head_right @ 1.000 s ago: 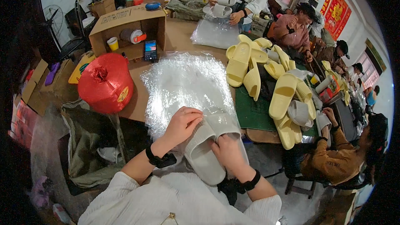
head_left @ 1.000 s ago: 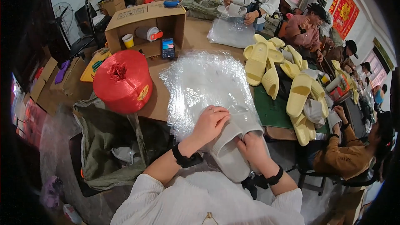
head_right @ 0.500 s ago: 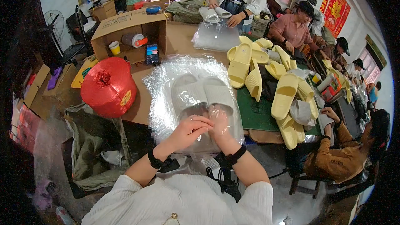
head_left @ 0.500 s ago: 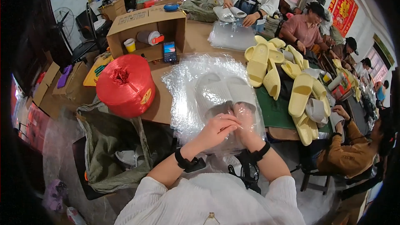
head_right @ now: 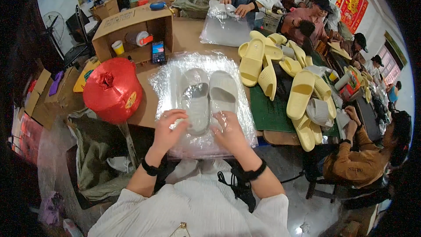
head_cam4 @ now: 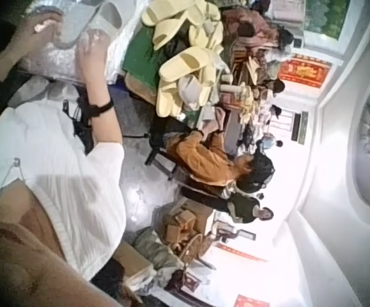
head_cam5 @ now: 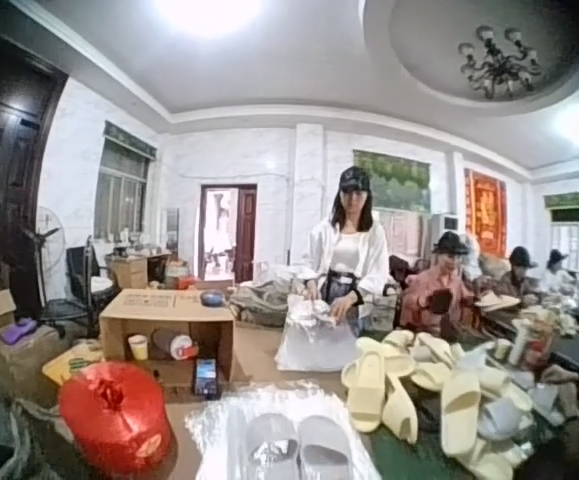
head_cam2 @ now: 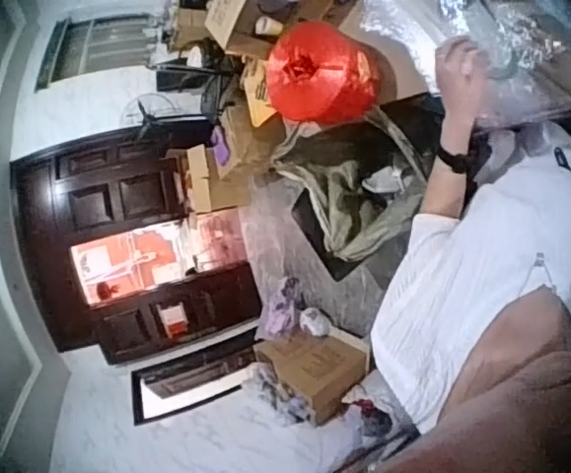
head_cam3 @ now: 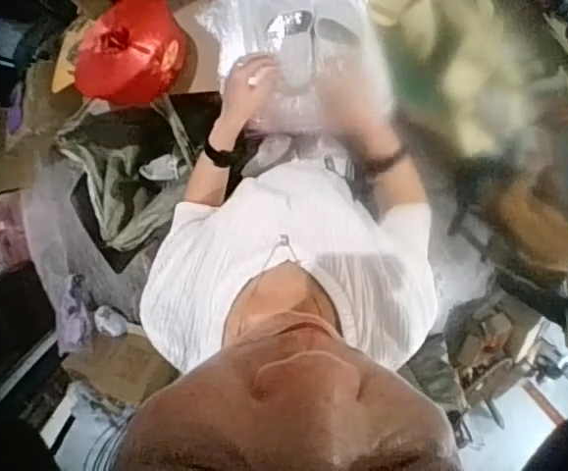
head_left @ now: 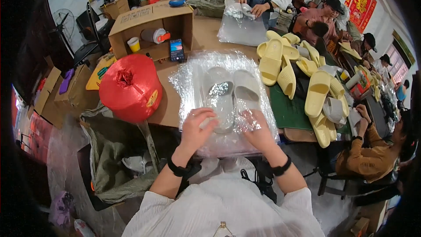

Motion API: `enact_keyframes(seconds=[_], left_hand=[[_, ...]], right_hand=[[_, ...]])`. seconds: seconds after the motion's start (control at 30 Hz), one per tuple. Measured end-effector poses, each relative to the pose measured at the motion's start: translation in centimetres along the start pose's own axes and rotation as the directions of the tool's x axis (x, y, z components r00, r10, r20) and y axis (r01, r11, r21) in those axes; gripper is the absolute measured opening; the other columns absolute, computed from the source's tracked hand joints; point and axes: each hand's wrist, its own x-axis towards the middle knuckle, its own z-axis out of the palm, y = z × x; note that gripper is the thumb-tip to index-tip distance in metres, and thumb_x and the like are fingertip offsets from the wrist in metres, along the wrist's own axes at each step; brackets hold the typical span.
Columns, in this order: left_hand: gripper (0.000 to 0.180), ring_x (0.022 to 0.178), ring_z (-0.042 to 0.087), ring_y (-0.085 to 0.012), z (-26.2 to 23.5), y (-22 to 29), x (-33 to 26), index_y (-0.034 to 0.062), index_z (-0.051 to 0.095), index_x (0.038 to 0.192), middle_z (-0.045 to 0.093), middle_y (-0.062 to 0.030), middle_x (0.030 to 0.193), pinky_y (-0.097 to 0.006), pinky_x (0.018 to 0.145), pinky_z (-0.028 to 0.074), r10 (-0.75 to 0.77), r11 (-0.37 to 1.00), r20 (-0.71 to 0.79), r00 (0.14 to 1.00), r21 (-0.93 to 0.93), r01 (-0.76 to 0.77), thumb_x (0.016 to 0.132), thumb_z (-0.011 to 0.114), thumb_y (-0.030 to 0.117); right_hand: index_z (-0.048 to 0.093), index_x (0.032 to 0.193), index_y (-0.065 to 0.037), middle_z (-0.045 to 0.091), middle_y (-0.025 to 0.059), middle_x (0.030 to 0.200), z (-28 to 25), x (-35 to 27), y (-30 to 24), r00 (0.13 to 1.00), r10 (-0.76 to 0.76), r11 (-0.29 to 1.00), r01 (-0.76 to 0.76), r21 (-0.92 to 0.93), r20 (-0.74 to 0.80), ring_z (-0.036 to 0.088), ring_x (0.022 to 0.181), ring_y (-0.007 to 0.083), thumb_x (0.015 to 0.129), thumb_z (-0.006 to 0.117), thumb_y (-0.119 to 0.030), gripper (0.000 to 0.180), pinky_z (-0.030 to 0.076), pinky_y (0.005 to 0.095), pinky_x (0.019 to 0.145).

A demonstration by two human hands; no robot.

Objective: The recorder is placing pairs of slippers into plastic bags at a packaging station in a footwear factory.

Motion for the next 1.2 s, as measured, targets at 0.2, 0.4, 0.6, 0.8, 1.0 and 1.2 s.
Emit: enact_keyframes(seconds=[0.2, 0.4, 0.6, 0.8, 1.0, 1.2], left_hand=[[0.047, 0.075, 0.065, -0.0349, -2.8, -0.8, -1.4, 0.0030, 0.067, 0.092, 0.066, -0.0150, 0.072, -0.042, 0.072, 0.049, -0.590, 0.805, 0.082, 0.803, 0.134, 0.577, 0.095, 0.052, 0.047], [0.063, 0.067, 0.063, -0.0285, -2.0, 0.1, -1.7, 0.0012, 0.066, 0.069, 0.062, -0.0121, 0.064, -0.039, 0.068, 0.048, -0.680, 0.733, 0.268, 0.683, 0.210, 0.647, 0.092, 0.051, 0.058], [0.041, 0.064, 0.064, -0.0177, -1.7, -1.0, -2.1, -0.0015, 0.065, 0.077, 0.065, -0.0100, 0.066, -0.032, 0.060, 0.048, -0.608, 0.793, 0.342, 0.716, 0.219, 0.569, 0.087, 0.068, 0.039], [0.030, 0.068, 0.063, -0.0118, -2.3, -4.2, -3.3, -0.0011, 0.054, 0.115, 0.068, -0.0092, 0.081, -0.024, 0.059, 0.049, -0.605, 0.606, 0.367, 0.707, -0.365, 0.707, 0.087, 0.064, 0.002], [0.048, 0.075, 0.061, -0.0118, -3.5, -3.4, -4.3, 0.0051, 0.047, 0.132, 0.068, -0.0104, 0.096, -0.024, 0.063, 0.048, -0.481, 0.742, 0.312, 0.819, -0.353, 0.570, 0.087, 0.065, 0.004], [0.065, 0.126, 0.045, -0.0333, -6.7, -0.5, -3.0, 0.0068, 0.045, 0.140, 0.047, -0.0168, 0.142, -0.039, 0.098, 0.043, -0.026, 0.962, 0.329, 0.944, 0.264, -0.066, 0.078, 0.065, 0.003]], right_hand=[[0.070, 0.083, 0.002, 0.059, -0.0005, 0.064, -8.6, -4.4, 0.4, 0.748, 0.660, 0.611, -0.589, 0.529, 0.071, 0.050, 0.057, 0.0053, 0.090, 0.068, -0.014, 0.018, 0.038, 0.0211, 0.053], [0.067, 0.096, -0.001, 0.059, 0.0014, 0.073, -7.9, -4.5, 5.1, 0.577, 0.797, 0.468, -0.777, 0.421, 0.178, 0.050, 0.063, 0.0086, 0.098, 0.050, -0.048, 0.051, 0.038, 0.0235, 0.052], [0.067, 0.095, 0.002, 0.062, 0.0024, 0.074, -5.1, -4.3, 6.4, 0.597, 0.696, 0.503, -0.802, 0.323, 0.398, 0.053, 0.065, 0.0095, 0.091, 0.062, -0.044, 0.046, 0.042, 0.0263, 0.056], [0.064, 0.096, 0.000, 0.064, 0.0005, 0.074, -5.6, -4.8, 7.6, 0.618, 0.651, 0.387, -0.770, 0.508, 0.440, 0.053, 0.064, 0.0058, 0.088, 0.067, -0.015, 0.018, 0.040, 0.0217, 0.057], [0.048, 0.132, -0.004, 0.064, 0.0031, 0.081, -5.8, -7.2, 7.1, 0.730, 0.616, 0.481, -0.647, 0.592, 0.296, 0.055, 0.068, 0.0076, 0.091, 0.060, -0.007, 0.043, 0.042, 0.0214, 0.060], [0.053, 0.134, -0.012, 0.059, 0.0099, 0.113, -8.3, -7.1, 4.5, 0.962, 0.261, 0.964, -0.264, 0.022, 0.077, 0.059, 0.092, 0.0240, 0.081, 0.061, 0.003, 0.055, 0.051, 0.0319, 0.078]])
